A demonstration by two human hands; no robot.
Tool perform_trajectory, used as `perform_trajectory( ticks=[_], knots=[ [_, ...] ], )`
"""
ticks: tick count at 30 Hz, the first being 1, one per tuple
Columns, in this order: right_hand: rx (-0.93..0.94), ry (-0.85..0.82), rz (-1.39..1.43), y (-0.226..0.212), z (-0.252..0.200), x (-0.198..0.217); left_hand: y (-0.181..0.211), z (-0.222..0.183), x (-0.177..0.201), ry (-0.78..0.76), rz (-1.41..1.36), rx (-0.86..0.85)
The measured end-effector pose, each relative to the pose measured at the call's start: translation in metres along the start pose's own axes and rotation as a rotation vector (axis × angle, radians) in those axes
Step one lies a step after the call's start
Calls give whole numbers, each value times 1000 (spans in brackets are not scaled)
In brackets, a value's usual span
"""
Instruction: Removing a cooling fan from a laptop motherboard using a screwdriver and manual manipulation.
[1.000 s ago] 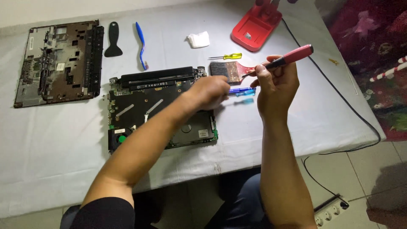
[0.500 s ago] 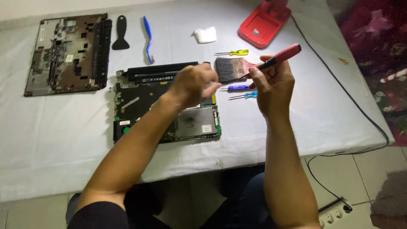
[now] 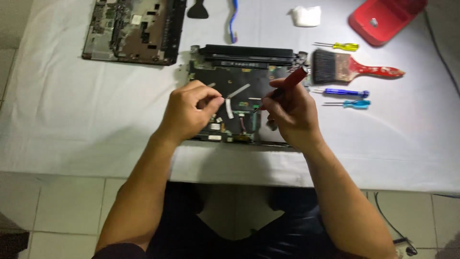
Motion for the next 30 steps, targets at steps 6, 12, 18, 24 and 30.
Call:
perform_trajectory(
  ticks=[6, 12, 18, 24, 30],
  knots=[
    [24, -47, -245, 11, 1, -21, 6, -11, 9, -81, 13, -1],
    [-28, -84, -319, 5, -5, -22, -1, -27, 11, -285, 148, 30],
    [27, -146, -427, -1, -9, -13, 1, -29, 12, -509, 216, 129],
    [53, -214, -457, 3, -16, -12, -9, -38, -6, -667, 266, 184],
    [73, -135, -452, -7, -15, -13, -6, -39, -15, -645, 271, 130]
  ],
)
Point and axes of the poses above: each hand's wrist, its own z-axis towards the middle knuckle, its own x-axis out of the back of the hand, y = z × x, the point moved 6 cm from there along z, towards the middle knuckle, and after that the axes turned 1 degree about -y, right-handed, at the moved point
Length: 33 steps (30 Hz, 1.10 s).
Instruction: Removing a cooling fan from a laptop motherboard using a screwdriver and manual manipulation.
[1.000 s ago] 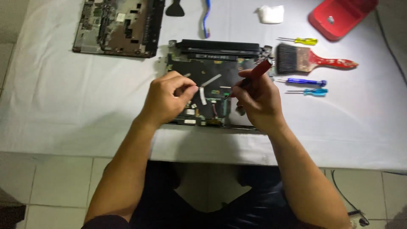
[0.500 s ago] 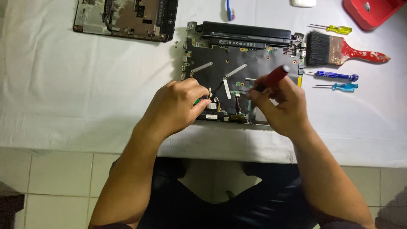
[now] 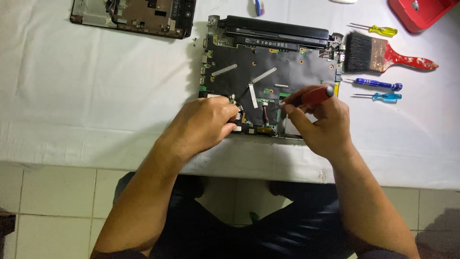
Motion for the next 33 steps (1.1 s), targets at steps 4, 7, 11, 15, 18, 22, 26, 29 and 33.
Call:
perform_trajectory(
  ticks=[4, 7, 11, 15, 18, 22, 26, 29, 33],
  knots=[
    [-41, 23, -37, 2, 1, -3, 16, 10, -13, 158, 44, -157],
    [-66, 37, 7, 10, 2, -6, 34, 14, -21, 295, 2, -269],
    [-127, 65, 272, 24, 4, -7, 43, 14, -25, 531, 160, -309],
    [-167, 102, 401, 25, 4, -9, 39, 18, -35, 645, 286, -293],
    [-146, 118, 411, 28, 4, -6, 36, 18, -25, 688, 301, -279],
    [-51, 137, 342, 25, 6, 4, 32, 17, -18, 666, 333, -286],
    [-15, 169, 349, 36, 4, 13, 40, 16, -17, 760, 310, -315],
    [-21, 169, 352, 36, 3, 14, 48, 18, -18, 754, 274, -354],
    [-23, 177, 345, 32, 3, 13, 43, 26, -27, 707, 247, -348]
  ],
)
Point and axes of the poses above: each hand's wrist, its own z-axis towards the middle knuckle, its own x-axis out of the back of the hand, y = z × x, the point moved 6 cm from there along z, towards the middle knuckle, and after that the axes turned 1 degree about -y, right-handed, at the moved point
